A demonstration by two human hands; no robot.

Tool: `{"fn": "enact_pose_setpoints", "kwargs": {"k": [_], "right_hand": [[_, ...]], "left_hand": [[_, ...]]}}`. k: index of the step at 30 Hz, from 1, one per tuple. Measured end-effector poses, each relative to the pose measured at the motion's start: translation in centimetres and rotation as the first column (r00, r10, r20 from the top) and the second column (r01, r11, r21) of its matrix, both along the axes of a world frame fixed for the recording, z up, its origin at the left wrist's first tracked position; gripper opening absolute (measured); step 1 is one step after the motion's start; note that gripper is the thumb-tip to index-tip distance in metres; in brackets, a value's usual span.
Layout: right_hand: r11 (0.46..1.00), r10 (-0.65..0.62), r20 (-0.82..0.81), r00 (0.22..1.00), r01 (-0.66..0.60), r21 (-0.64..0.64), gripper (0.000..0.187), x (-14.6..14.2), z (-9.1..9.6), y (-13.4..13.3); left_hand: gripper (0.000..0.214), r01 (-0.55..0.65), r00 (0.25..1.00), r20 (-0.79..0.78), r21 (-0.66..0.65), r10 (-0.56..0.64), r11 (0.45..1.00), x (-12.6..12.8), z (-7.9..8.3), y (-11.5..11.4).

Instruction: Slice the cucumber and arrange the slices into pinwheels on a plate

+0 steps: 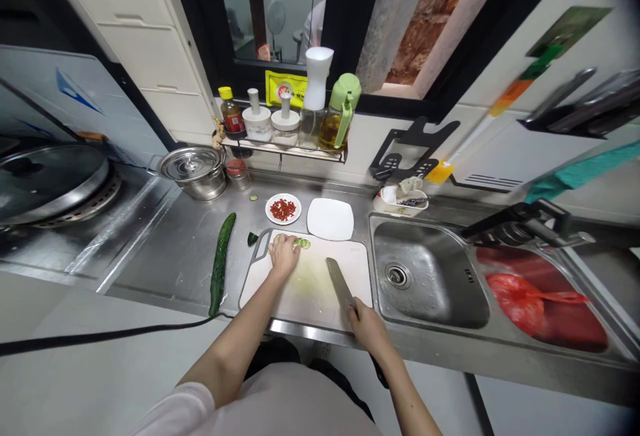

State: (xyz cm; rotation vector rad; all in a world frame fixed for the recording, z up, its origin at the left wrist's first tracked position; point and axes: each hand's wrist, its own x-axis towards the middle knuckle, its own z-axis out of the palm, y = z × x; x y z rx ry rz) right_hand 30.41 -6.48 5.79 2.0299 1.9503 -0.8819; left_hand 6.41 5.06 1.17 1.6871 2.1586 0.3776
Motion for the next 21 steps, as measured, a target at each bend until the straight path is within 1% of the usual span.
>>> {"fn": "enact_pose_setpoints", "kwargs": {"k": [3, 7, 15, 18, 21], "right_hand": [[1.0, -0.012, 0.002, 1.0, 0.012, 0.006, 0.034, 0.2, -0.1, -0.2], [0.999, -0.033, -0.008, 0.999, 0.033, 0.006, 0.034, 0.5, -0.2, -0.5], [0.999, -0.05, -0.032, 0.998, 0.05, 0.009, 0.026, 0.7, 0.3, -0.7], [0.999, -0.047, -0.036, 0.998, 0.048, 0.017, 0.026, 0.6, 0.4, -0.6], [0.999, -0.042, -0.022, 0.999, 0.043, 0.013, 0.026, 0.5, 0.5, -0.5]], "left_hand": [[0.031, 0.047, 0.999, -0.008, -0.028, -0.047, 0.999, 1.2, -0.2, 0.9], [0.029, 0.09, 0.995, -0.047, -0.055, -0.093, 0.994, 1.9, -0.5, 1.8], [0.024, 0.175, 0.983, -0.057, 0.021, -0.174, 0.984, 1.9, -0.7, 1.7], [0.021, 0.161, 0.987, -0.021, 0.03, -0.16, 0.987, 1.8, -0.7, 1.8], [0.019, 0.07, 0.991, 0.114, -0.012, -0.068, 0.997, 1.4, -0.5, 1.8]]}}
